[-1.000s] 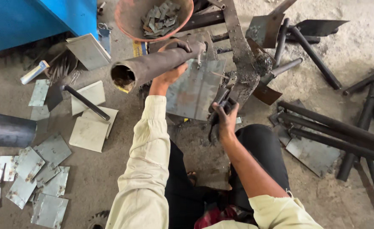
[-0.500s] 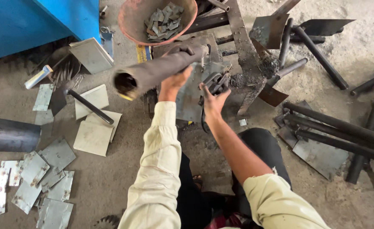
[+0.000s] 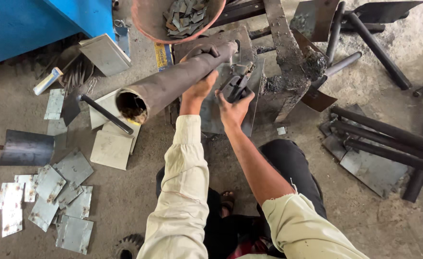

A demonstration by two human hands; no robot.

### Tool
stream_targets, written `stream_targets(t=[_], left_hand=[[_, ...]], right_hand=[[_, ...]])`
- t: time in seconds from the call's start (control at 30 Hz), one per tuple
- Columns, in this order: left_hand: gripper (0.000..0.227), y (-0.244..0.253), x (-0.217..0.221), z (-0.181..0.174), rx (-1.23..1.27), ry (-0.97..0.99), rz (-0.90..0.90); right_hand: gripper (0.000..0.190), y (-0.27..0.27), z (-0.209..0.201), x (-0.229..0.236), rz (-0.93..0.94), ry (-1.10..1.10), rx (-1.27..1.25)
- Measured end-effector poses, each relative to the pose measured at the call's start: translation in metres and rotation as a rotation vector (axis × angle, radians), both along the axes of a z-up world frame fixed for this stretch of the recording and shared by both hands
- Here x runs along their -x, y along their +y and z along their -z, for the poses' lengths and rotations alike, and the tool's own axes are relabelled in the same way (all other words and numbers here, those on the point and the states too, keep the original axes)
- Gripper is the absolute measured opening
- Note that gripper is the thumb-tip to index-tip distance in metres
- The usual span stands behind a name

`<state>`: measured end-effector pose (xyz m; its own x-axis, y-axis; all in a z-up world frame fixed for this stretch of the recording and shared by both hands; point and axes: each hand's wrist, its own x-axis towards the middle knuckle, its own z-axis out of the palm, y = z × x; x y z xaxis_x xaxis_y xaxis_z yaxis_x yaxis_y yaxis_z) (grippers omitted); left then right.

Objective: The person is welding a metal pipe to a metal sheet using a welding torch. They position the pipe against the sheet, apply the torch to create a weld, and repeat the process on different sections of the assembly.

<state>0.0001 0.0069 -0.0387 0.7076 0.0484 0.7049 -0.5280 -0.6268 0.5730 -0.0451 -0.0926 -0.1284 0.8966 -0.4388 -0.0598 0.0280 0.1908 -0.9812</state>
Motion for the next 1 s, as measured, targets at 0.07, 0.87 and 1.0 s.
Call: stream_targets(t=[0.07, 0.87, 1.0], left_hand=[[0.057, -0.005, 0.001, -0.001, 0.019, -0.017, 0.009], [0.016, 0.034, -0.008, 0.053, 0.201, 0.613, -0.204], [0.014, 0.031, -0.008, 0.043, 0.128, 0.502, -0.165]], right_hand=[[0.077, 0.000, 0.003, -0.002, -0.006, -0.004, 0.020], [0.071, 0.000, 0.009, 0.000, -0.026, -0.050, 0.096], [0.069, 0.002, 0.010, -0.001, -0.032, -0.043, 0.098]])
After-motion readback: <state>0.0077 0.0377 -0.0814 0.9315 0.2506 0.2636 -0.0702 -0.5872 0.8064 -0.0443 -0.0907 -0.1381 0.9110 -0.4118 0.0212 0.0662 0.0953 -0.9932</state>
